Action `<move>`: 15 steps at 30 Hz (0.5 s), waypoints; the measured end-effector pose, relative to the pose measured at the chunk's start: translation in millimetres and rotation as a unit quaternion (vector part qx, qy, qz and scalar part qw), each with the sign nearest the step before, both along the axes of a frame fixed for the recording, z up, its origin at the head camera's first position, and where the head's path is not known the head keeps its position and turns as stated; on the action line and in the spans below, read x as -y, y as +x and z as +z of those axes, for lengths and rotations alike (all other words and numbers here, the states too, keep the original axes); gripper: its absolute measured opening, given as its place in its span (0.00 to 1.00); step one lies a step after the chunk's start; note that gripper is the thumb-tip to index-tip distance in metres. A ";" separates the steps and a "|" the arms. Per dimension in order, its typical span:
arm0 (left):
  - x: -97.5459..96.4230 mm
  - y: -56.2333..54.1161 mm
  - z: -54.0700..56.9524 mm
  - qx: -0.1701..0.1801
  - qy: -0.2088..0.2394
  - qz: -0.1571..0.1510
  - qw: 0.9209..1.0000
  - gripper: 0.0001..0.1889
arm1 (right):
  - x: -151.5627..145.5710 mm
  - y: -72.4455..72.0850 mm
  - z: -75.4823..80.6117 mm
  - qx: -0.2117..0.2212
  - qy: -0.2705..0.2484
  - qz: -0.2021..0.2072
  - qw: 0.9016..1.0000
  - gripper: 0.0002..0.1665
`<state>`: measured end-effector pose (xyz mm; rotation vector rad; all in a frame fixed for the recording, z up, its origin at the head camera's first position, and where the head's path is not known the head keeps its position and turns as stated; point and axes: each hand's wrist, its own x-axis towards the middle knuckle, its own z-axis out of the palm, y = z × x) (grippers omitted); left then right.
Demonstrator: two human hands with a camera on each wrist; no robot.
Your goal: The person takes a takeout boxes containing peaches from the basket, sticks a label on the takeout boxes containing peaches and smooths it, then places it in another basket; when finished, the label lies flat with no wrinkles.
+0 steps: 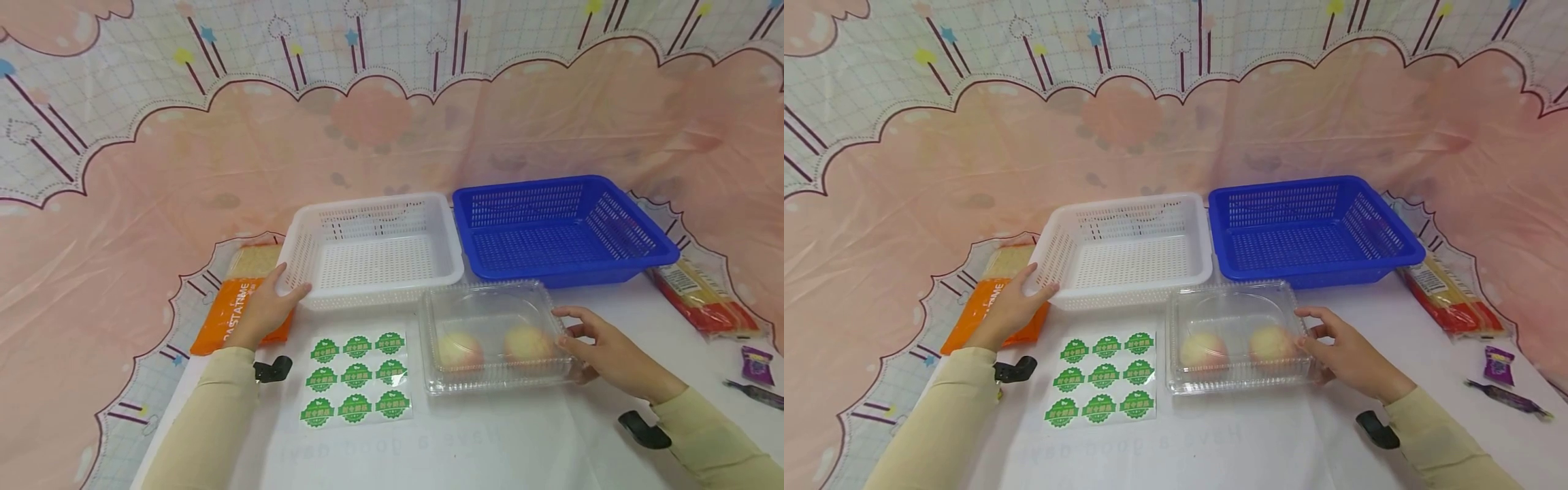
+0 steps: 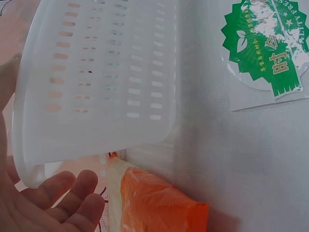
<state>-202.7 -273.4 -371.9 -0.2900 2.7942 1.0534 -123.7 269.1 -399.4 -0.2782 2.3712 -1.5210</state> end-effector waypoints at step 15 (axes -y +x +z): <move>4.6 9.2 4.2 -0.010 0.004 -0.006 1.000 0.54 | -4.6 2.4 -2.0 0.000 0.018 -0.010 1.000 0.35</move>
